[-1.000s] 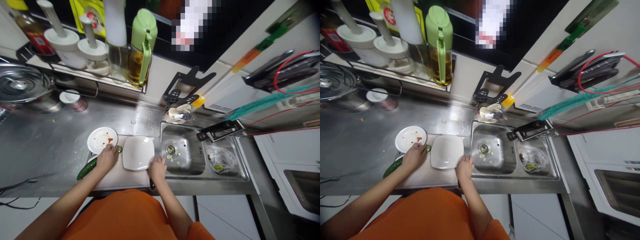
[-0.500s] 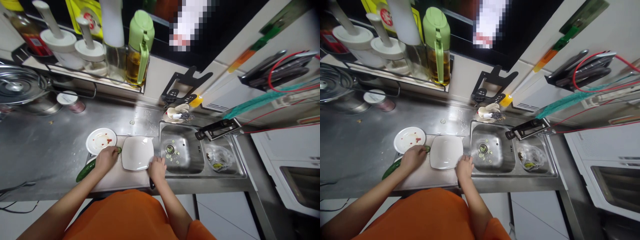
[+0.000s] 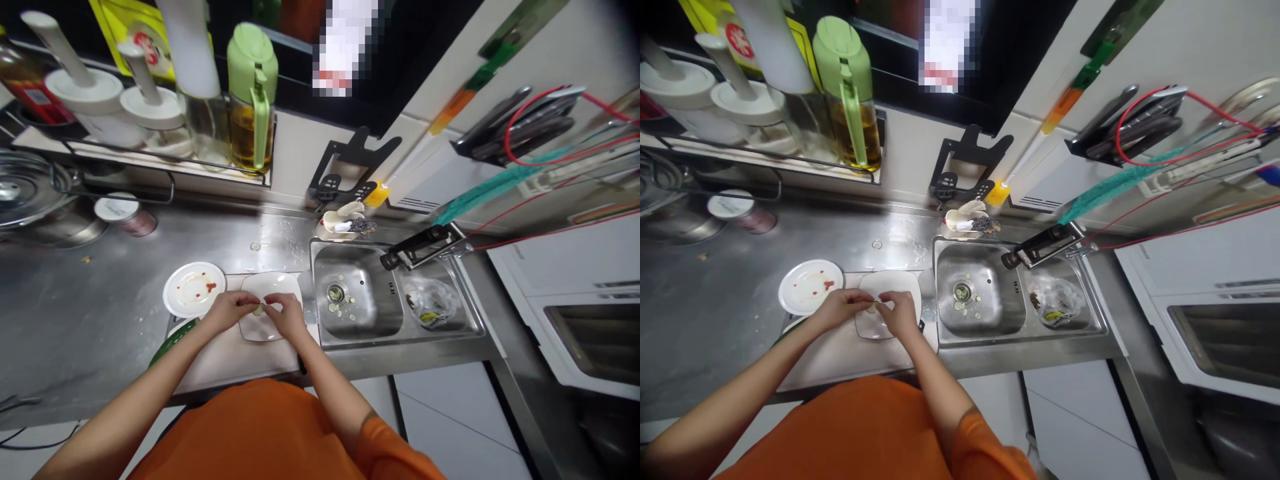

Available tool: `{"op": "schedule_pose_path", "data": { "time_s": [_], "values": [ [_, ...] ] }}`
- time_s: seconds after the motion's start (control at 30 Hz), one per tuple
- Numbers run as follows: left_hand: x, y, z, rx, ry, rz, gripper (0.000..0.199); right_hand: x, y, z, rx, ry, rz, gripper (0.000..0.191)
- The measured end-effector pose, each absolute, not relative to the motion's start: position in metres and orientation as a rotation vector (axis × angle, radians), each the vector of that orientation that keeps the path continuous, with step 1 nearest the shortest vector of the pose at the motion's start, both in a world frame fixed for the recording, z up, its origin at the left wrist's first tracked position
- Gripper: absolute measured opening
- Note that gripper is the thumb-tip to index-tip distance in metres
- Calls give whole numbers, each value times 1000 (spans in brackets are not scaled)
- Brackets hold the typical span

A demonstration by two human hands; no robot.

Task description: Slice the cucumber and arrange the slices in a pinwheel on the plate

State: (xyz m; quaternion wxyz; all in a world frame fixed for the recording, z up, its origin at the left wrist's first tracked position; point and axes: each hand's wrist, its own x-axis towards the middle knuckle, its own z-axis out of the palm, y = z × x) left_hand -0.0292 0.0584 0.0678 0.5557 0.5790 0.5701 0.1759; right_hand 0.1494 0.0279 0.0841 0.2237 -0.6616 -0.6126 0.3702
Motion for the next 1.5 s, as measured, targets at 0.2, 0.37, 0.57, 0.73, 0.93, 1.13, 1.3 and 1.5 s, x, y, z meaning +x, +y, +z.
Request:
{"op": "schedule_pose_path", "data": {
  "time_s": [0.2,0.37,0.57,0.73,0.93,1.13,1.3,1.5],
  "values": [
    [-17,63,75,1267,1306,437,32,154,30,82,-1851,-1580,1109,10],
    [-13,62,72,978,1421,410,48,162,31,87,-1819,-1655,1005,10],
    [-5,65,62,631,1287,305,55,167,33,89,-1714,-1848,936,12],
    [-1,68,58,558,1274,388,55,169,33,81,-1693,-1840,928,10],
    [2,78,48,711,1367,408,55,167,38,65,-1846,-1566,1103,11],
    [7,93,38,1116,1496,426,29,163,52,40,-1934,-1265,1252,11],
    [15,101,40,1532,1606,382,21,160,67,30,-2102,-1216,1120,13],
    [25,104,38,1881,1689,299,27,157,80,27,-2205,-1340,978,8]
  ]
}}
